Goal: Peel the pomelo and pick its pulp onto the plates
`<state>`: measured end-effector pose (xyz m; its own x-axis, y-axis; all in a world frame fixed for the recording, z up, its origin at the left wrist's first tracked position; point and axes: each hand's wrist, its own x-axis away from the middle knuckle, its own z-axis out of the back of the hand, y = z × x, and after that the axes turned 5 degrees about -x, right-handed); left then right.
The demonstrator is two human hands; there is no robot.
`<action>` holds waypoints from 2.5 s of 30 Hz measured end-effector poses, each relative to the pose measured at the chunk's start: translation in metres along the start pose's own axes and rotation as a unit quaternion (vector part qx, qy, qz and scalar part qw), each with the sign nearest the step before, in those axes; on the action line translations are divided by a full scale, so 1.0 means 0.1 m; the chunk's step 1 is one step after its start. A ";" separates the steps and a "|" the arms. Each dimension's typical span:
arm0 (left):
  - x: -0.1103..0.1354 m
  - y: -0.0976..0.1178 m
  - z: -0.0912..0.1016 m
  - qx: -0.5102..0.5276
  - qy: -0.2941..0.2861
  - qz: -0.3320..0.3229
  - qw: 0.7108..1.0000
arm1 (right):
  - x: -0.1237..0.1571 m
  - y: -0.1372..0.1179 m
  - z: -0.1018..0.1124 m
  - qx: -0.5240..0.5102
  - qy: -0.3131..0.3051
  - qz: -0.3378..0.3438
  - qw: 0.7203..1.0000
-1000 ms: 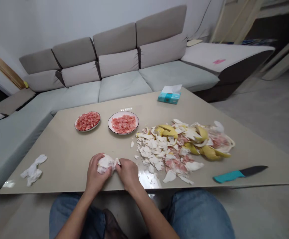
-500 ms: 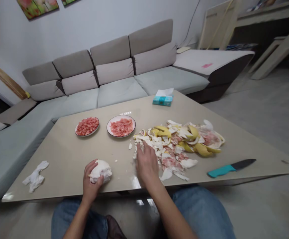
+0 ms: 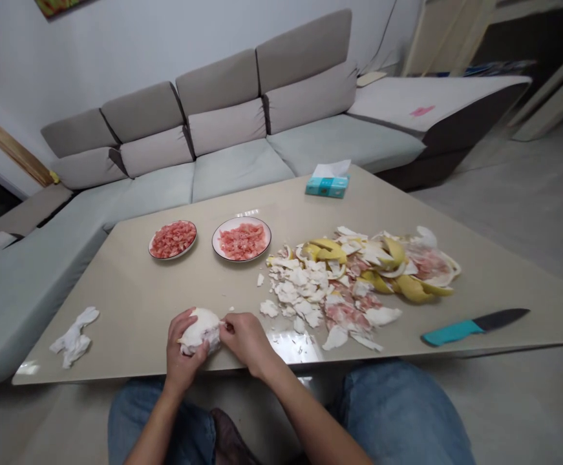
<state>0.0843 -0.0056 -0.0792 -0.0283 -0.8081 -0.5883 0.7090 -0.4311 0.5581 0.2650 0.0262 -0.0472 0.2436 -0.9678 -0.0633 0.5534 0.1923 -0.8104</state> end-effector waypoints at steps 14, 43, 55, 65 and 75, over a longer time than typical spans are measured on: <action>-0.10 -0.03 0.02 0.066 -0.027 0.050 0.996 | -0.15 0.21 0.03 -0.220 -0.111 -0.074 0.966; -0.20 0.10 0.01 0.245 0.038 0.347 0.904 | -0.15 0.11 0.04 0.142 0.037 -0.069 0.987; -0.14 0.07 0.02 0.284 0.071 0.355 0.888 | -0.08 0.37 1.06 0.244 0.187 -0.140 0.941; -0.10 0.05 -0.03 0.286 0.075 0.338 0.893 | 0.32 -0.12 0.12 -0.018 0.035 0.061 0.997; -0.11 0.07 -0.06 0.214 0.069 0.320 0.920 | 0.24 -0.28 -0.11 0.052 0.004 -0.009 0.999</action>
<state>0.0938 0.0030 -0.0724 0.4100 -0.9054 -0.1104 0.2050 -0.0265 0.9784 0.2464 -0.0042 -0.0325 0.2263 -0.9725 -0.0552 0.6367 0.1906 -0.7472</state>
